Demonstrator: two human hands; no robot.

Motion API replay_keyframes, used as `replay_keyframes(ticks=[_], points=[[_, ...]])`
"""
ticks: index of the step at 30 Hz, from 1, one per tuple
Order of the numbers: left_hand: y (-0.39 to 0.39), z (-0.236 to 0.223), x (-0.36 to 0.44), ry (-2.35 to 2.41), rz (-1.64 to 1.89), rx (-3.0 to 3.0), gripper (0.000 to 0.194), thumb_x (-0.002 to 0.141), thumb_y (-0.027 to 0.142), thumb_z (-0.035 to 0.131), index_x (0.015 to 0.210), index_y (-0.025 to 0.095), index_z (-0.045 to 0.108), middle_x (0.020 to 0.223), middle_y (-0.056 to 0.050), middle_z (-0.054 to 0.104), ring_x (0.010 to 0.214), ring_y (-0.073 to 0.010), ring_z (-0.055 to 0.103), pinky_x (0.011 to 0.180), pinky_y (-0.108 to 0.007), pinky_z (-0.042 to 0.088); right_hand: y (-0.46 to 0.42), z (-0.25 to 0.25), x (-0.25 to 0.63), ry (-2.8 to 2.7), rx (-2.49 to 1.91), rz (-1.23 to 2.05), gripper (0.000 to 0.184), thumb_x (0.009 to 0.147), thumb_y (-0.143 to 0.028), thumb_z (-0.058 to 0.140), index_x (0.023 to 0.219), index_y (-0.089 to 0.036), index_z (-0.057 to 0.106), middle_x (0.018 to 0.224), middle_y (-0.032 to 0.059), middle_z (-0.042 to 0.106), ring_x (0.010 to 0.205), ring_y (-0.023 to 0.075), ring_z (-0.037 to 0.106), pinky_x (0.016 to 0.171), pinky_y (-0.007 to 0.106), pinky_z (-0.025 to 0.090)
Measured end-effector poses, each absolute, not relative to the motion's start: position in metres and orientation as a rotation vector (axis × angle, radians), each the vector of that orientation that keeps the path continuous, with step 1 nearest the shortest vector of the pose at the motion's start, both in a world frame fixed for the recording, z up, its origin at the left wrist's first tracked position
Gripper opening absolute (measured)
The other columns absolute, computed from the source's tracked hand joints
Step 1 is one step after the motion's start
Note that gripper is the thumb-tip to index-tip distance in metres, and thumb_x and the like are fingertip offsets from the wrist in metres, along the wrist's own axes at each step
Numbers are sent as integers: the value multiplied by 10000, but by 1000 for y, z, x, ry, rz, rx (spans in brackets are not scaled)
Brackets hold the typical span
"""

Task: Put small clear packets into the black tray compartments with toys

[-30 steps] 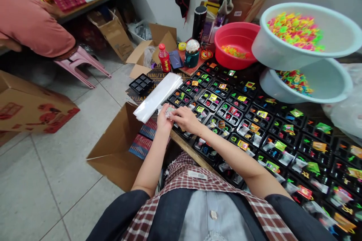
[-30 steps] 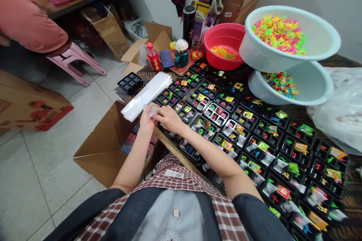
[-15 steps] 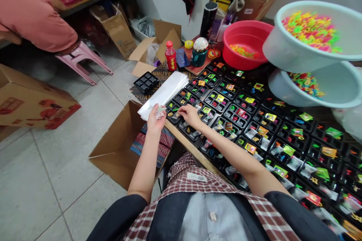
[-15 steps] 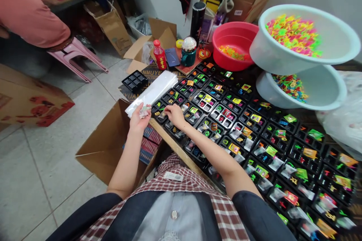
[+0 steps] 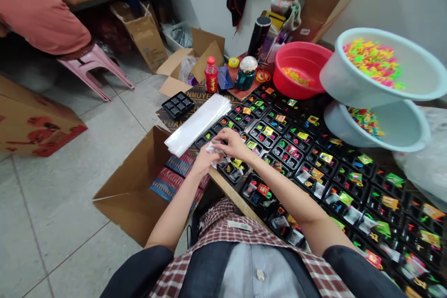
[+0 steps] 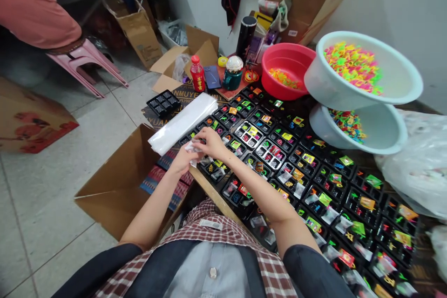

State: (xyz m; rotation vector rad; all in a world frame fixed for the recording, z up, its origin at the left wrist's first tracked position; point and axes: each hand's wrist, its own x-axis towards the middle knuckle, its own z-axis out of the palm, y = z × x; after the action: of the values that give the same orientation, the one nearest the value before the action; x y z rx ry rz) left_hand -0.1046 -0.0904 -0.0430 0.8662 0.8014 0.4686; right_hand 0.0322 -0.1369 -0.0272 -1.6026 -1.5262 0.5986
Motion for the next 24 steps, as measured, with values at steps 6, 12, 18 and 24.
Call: replay_keyframes(ticks=[6, 12, 18, 24], points=[[-84, -36, -110, 873, 517, 840, 401, 432, 201, 864, 781, 138, 676, 674, 0, 672, 558, -111, 591, 457, -187, 407, -131, -34, 51, -1131, -1617, 638, 101, 832, -254, 652, 817, -173, 710, 759, 17, 664, 676, 142, 561, 661, 272, 443], [-75, -38, -143, 991, 665, 616, 352, 479, 191, 852, 770, 145, 660, 695, -27, 687, 617, -148, 653, 438, -176, 381, -93, -58, 42, -1200, -1722, 713, 78, 805, -146, 640, 745, -170, 682, 711, 4, 664, 706, 160, 581, 728, 285, 440], [-75, -42, -157, 995, 692, 557, 296, 531, 121, 760, 809, 146, 661, 779, -53, 712, 758, -185, 695, 528, -197, 455, -69, -64, 19, -1552, -1961, 647, 71, 829, -159, 690, 791, -188, 743, 865, 60, 657, 914, 221, 570, 842, 328, 432], [-84, -35, -138, 919, 582, 751, 345, 498, 153, 768, 828, 134, 669, 726, -27, 694, 642, -147, 651, 510, -202, 448, -95, -43, 31, -1575, -1785, 574, 367, 857, -374, 723, 1161, -169, 709, 992, 88, 611, 966, 224, 557, 888, 356, 438]])
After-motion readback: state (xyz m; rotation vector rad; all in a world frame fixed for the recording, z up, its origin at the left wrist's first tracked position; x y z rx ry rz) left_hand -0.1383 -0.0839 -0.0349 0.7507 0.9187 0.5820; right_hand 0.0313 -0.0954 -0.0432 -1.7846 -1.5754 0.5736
